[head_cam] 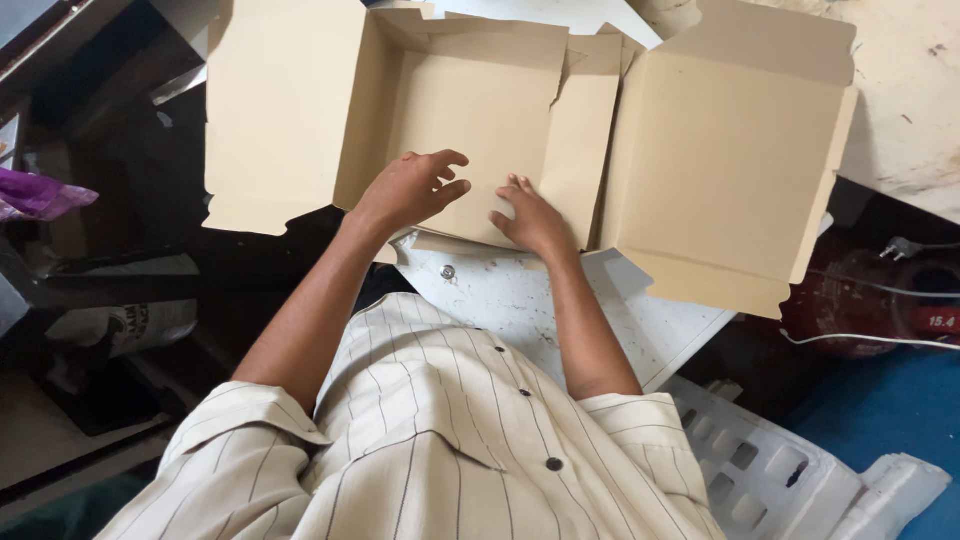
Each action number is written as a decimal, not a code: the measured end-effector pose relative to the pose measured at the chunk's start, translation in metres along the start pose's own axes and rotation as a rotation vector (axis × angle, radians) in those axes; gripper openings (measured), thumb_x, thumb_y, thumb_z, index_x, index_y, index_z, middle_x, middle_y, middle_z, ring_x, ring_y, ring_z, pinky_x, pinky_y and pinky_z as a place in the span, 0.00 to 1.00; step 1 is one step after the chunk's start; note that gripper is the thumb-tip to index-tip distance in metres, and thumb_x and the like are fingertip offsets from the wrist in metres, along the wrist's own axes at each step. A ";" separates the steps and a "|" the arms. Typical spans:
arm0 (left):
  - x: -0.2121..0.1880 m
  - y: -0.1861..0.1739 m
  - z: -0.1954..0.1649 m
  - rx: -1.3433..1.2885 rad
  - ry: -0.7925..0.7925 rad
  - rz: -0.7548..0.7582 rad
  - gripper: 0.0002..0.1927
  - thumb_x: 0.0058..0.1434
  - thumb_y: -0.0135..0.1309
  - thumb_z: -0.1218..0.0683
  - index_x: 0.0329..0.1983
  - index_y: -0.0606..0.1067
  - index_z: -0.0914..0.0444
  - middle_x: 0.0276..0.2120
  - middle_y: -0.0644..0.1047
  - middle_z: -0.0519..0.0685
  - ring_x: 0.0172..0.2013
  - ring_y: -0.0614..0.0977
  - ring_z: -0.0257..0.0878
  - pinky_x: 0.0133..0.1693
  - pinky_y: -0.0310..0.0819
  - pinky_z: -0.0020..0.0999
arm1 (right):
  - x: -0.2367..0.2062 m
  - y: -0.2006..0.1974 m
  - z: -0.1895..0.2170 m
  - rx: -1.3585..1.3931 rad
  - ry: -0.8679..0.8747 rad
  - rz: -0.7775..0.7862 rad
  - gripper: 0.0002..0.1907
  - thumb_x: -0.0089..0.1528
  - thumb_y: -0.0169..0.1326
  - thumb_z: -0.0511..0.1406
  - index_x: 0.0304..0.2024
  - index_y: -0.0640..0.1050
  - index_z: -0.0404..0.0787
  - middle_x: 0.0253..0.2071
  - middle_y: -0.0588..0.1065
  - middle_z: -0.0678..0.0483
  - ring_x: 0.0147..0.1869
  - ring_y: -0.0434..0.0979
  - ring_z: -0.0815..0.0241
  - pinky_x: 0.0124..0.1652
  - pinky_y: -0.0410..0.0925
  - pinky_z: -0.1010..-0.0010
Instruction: The person folds and assembles a flat cardboard sheet into a box. They then place a decorated cake into the assembled box and close the flaps.
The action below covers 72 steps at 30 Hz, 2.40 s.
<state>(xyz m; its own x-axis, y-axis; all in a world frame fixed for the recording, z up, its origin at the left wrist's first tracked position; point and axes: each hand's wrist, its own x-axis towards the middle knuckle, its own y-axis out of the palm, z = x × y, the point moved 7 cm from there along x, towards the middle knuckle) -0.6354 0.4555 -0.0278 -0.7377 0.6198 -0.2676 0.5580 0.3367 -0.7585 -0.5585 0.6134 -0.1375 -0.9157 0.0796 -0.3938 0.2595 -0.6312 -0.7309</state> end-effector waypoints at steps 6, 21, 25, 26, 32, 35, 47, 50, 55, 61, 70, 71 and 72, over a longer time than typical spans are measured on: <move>-0.009 -0.021 0.026 -0.106 -0.011 -0.037 0.21 0.65 0.57 0.45 0.58 0.76 0.57 0.47 0.82 0.55 0.47 0.85 0.48 0.49 0.79 0.42 | 0.007 0.005 0.003 0.014 0.009 -0.024 0.26 0.64 0.55 0.46 0.63 0.73 0.48 0.77 0.56 0.54 0.81 0.49 0.59 0.71 0.55 0.63; -0.052 -0.086 0.103 -0.313 -0.042 -0.251 0.15 0.68 0.55 0.50 0.54 0.78 0.60 0.43 0.84 0.53 0.44 0.87 0.44 0.47 0.81 0.41 | 0.030 0.025 0.014 0.021 -0.017 -0.099 0.24 0.61 0.59 0.46 0.57 0.76 0.45 0.73 0.62 0.47 0.79 0.56 0.52 0.69 0.58 0.63; -0.059 -0.106 0.127 -0.327 -0.063 -0.281 0.15 0.67 0.55 0.51 0.55 0.78 0.60 0.43 0.84 0.52 0.42 0.87 0.44 0.46 0.82 0.40 | 0.037 0.031 0.008 0.041 -0.001 -0.091 0.25 0.61 0.59 0.46 0.57 0.76 0.43 0.72 0.64 0.46 0.77 0.59 0.50 0.68 0.59 0.63; -0.061 -0.113 0.133 -0.335 -0.075 -0.288 0.15 0.67 0.55 0.51 0.54 0.78 0.60 0.43 0.84 0.51 0.42 0.87 0.43 0.46 0.82 0.40 | 0.039 0.029 0.009 0.039 -0.025 -0.100 0.25 0.61 0.59 0.46 0.58 0.76 0.42 0.71 0.65 0.46 0.76 0.61 0.49 0.68 0.59 0.62; -0.099 -0.192 0.190 -0.370 -0.066 -0.530 0.15 0.66 0.57 0.51 0.52 0.81 0.63 0.39 0.85 0.53 0.41 0.87 0.42 0.43 0.83 0.38 | 0.050 -0.002 0.048 0.119 0.041 -0.127 0.27 0.61 0.60 0.47 0.59 0.77 0.42 0.55 0.79 0.45 0.60 0.79 0.50 0.57 0.70 0.62; -0.131 -0.253 0.256 -0.486 -0.071 -0.763 0.15 0.66 0.55 0.53 0.52 0.80 0.65 0.38 0.85 0.52 0.39 0.88 0.40 0.41 0.82 0.34 | 0.062 -0.035 0.117 0.284 0.074 -0.330 0.23 0.63 0.59 0.43 0.58 0.79 0.43 0.44 0.84 0.45 0.48 0.84 0.55 0.49 0.73 0.66; -0.106 -0.469 0.631 -1.516 -0.119 -1.488 0.22 0.70 0.49 0.49 0.60 0.71 0.68 0.52 0.80 0.59 0.47 0.85 0.46 0.44 0.81 0.35 | 0.299 0.040 0.575 0.520 -0.559 -0.018 0.14 0.66 0.54 0.36 0.50 0.81 0.34 0.37 0.83 0.53 0.41 0.83 0.66 0.41 0.75 0.75; -0.081 -0.501 0.698 -1.678 -0.035 -1.510 0.26 0.69 0.49 0.47 0.64 0.67 0.68 0.59 0.75 0.64 0.56 0.81 0.52 0.53 0.80 0.41 | 0.379 0.086 0.669 0.591 -0.600 0.117 0.16 0.69 0.53 0.38 0.50 0.81 0.31 0.38 0.82 0.52 0.40 0.80 0.66 0.41 0.74 0.75; -0.046 -0.526 0.754 -1.815 0.054 -1.528 0.31 0.69 0.48 0.44 0.68 0.63 0.68 0.64 0.72 0.66 0.62 0.77 0.56 0.60 0.74 0.46 | 0.496 0.137 0.769 0.794 -0.460 0.246 0.23 0.69 0.48 0.44 0.59 0.70 0.34 0.46 0.80 0.45 0.40 0.84 0.55 0.40 0.77 0.66; -0.020 -0.543 0.774 -1.971 0.126 -1.456 0.34 0.69 0.44 0.41 0.71 0.62 0.66 0.65 0.71 0.64 0.63 0.76 0.56 0.61 0.73 0.47 | 0.564 0.159 0.824 1.294 -0.257 0.280 0.19 0.69 0.47 0.32 0.61 0.66 0.30 0.55 0.75 0.38 0.51 0.83 0.44 0.49 0.79 0.56; 0.028 -0.560 0.756 -2.242 0.385 -1.199 0.42 0.68 0.36 0.31 0.78 0.49 0.57 0.74 0.55 0.61 0.72 0.60 0.57 0.70 0.53 0.57 | 0.566 0.160 0.838 1.311 -0.217 0.158 0.21 0.63 0.45 0.22 0.59 0.65 0.25 0.45 0.78 0.32 0.41 0.85 0.40 0.43 0.81 0.55; 0.031 -0.563 0.754 -2.272 0.416 -1.175 0.42 0.68 0.36 0.31 0.78 0.48 0.56 0.75 0.54 0.59 0.72 0.58 0.56 0.71 0.50 0.58 | 0.561 0.163 0.839 1.320 -0.207 0.149 0.21 0.63 0.45 0.22 0.59 0.65 0.25 0.45 0.78 0.32 0.40 0.85 0.39 0.42 0.81 0.55; 0.033 -0.564 0.753 -2.303 0.409 -1.157 0.42 0.67 0.35 0.30 0.78 0.48 0.54 0.75 0.54 0.58 0.72 0.58 0.55 0.70 0.49 0.58 | 0.556 0.165 0.839 1.331 -0.194 0.138 0.21 0.62 0.45 0.22 0.59 0.65 0.25 0.44 0.78 0.32 0.40 0.85 0.39 0.41 0.81 0.55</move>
<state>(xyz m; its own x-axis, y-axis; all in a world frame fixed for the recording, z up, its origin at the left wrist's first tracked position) -1.2611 -0.2481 -0.0562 -0.9497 -0.2581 -0.1772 -0.2122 0.1142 0.9705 -1.2825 -0.0938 -0.0095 -0.9635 -0.0843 -0.2543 -0.0381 -0.8965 0.4414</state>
